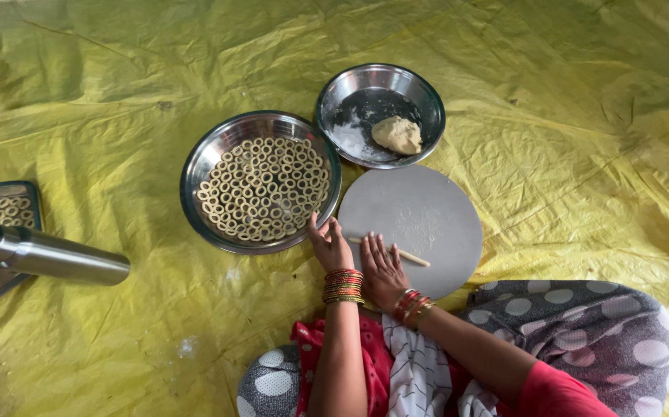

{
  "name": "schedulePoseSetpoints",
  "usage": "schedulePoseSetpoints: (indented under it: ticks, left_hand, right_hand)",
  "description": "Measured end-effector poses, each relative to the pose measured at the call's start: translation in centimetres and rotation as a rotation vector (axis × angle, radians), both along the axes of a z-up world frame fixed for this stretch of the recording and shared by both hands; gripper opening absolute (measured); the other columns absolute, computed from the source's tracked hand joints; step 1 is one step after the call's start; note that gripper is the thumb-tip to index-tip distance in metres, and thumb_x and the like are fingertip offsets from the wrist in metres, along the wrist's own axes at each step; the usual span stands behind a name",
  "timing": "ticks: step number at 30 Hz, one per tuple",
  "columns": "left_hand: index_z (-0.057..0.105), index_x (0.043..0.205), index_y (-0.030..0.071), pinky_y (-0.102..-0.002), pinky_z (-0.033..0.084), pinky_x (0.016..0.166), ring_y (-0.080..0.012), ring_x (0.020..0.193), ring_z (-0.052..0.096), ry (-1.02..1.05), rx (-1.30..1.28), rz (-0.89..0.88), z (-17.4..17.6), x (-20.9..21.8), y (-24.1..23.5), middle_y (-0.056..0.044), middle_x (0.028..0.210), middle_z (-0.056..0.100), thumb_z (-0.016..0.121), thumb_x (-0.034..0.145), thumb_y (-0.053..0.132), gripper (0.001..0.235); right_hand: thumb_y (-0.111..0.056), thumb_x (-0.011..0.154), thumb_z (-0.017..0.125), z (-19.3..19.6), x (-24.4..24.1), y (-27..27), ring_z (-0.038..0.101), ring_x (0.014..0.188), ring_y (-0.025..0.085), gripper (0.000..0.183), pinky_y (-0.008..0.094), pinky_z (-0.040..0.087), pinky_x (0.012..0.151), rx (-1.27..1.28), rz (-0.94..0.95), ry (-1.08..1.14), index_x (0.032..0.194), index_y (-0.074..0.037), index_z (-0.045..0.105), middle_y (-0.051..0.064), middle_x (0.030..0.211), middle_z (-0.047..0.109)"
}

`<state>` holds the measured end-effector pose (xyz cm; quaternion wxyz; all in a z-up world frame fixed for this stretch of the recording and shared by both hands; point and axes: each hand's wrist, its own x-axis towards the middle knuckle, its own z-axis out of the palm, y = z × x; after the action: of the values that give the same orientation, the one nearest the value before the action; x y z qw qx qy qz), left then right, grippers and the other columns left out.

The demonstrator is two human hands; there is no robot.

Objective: The person rolls small pieces of dough into thin ropes on a round board, then joins the ends to form small rings and places them into a metal tray. The process is repeated continuously with dough taken from a nearby bowl.

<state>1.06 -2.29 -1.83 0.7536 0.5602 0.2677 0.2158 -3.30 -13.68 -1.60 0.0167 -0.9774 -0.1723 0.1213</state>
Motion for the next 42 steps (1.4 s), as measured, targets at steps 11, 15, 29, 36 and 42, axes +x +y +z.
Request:
schedulePoseSetpoints:
  ticks: [11,15,29,36,42]
  left_hand:
    - [0.033,0.155,0.01,-0.039,0.06,0.091,-0.0286,0.106,0.07,-0.044,-0.007,0.087,0.7,-0.2,1.0,-0.022,0.125,0.063,0.058,0.101,0.036,0.066]
    - [0.034,0.155,0.009,-0.038,0.06,0.093,-0.0274,0.11,0.07,-0.033,-0.012,0.089,0.3,-0.4,1.1,-0.022,0.124,0.064,0.057,0.101,0.034,0.064]
    - [0.032,0.155,0.013,-0.04,0.061,0.09,-0.0308,0.103,0.072,0.013,-0.045,0.049,2.0,-0.5,1.0,-0.021,0.125,0.062,0.059,0.1,0.033,0.065]
    - [0.032,0.155,0.014,-0.043,0.06,0.088,-0.0309,0.102,0.072,0.034,-0.076,0.046,2.1,-0.5,1.0,-0.019,0.13,0.062,0.06,0.098,0.031,0.065]
    - [0.033,0.155,0.012,-0.042,0.061,0.09,-0.0317,0.103,0.072,-0.03,-0.054,0.069,1.6,-0.2,0.9,-0.021,0.129,0.062,0.061,0.099,0.034,0.067]
  right_hand:
    - [-0.044,0.084,0.075,4.7,-0.5,-10.8,0.056,0.123,0.022,0.045,0.041,0.049,0.104,0.156,-0.341,-0.067,0.124,-0.024,0.069,0.001,0.13,0.062]
    - [-0.03,0.096,0.066,3.7,-0.1,-10.9,0.067,0.102,0.015,0.019,0.028,0.064,0.074,0.087,-0.371,0.029,0.113,-0.03,0.074,-0.005,0.111,0.07]
    - [-0.046,0.101,0.051,4.5,3.3,-12.2,0.043,0.142,0.027,0.066,0.044,0.035,0.118,-0.029,-0.013,-0.207,0.153,-0.008,0.038,0.013,0.16,0.04]
    - [-0.078,0.087,0.041,0.6,2.0,-3.4,0.009,0.157,0.028,0.106,0.057,0.007,0.124,-0.092,0.129,-0.15,0.162,-0.008,0.013,0.013,0.17,0.011]
    - [-0.079,0.088,0.046,0.8,12.1,-0.5,0.007,0.157,0.032,0.11,0.058,0.004,0.123,0.147,-0.087,-0.163,0.161,-0.003,0.014,0.017,0.169,0.011]
